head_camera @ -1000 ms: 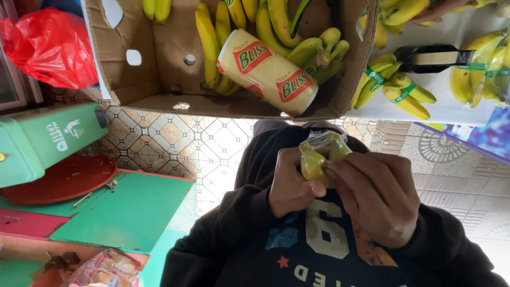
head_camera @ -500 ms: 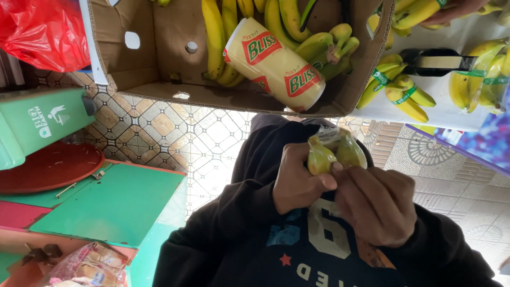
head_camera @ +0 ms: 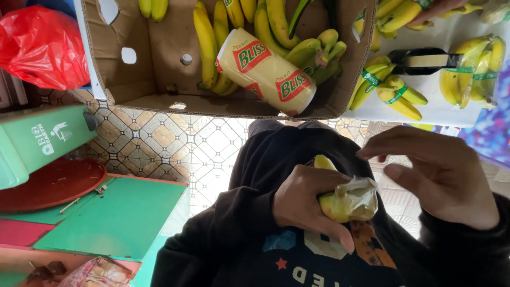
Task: The person is wrapping individual bananas and bunches of bananas in plastic film and securing them with tape from a dispenser.
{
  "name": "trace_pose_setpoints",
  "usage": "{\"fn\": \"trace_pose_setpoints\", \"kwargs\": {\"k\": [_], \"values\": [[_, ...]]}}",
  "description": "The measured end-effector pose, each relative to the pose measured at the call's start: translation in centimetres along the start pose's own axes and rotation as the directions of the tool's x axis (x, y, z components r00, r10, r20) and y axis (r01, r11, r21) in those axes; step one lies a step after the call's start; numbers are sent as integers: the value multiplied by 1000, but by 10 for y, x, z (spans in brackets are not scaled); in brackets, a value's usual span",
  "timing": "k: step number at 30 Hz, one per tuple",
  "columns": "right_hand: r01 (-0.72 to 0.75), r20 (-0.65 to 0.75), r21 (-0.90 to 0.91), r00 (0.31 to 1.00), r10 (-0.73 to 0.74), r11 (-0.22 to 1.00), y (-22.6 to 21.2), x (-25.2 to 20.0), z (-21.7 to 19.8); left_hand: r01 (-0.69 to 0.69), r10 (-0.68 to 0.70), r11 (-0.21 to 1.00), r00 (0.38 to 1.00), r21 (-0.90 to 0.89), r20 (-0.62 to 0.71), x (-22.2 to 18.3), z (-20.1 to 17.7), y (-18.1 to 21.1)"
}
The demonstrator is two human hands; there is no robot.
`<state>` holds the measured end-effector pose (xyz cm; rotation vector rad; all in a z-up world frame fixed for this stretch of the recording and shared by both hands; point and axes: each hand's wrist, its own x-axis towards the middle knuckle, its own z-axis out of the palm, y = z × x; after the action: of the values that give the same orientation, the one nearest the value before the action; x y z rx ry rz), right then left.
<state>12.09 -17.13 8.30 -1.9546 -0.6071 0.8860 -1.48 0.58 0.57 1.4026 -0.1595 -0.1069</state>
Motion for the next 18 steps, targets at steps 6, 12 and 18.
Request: {"fn": "trace_pose_setpoints", "kwargs": {"k": [6,12,18], "values": [[4,419,134,906,-60,991,-1,18,-11,-89,86,994,996,70,36,-2,4,4],[-191,513,111,851,108,975,0,24,-11,-176,176,983,984,55,8,3,2,12],[-248,640,131,761,109,960,5,27,-6,-198,195,979,979,52,65,2,1,9]]}}
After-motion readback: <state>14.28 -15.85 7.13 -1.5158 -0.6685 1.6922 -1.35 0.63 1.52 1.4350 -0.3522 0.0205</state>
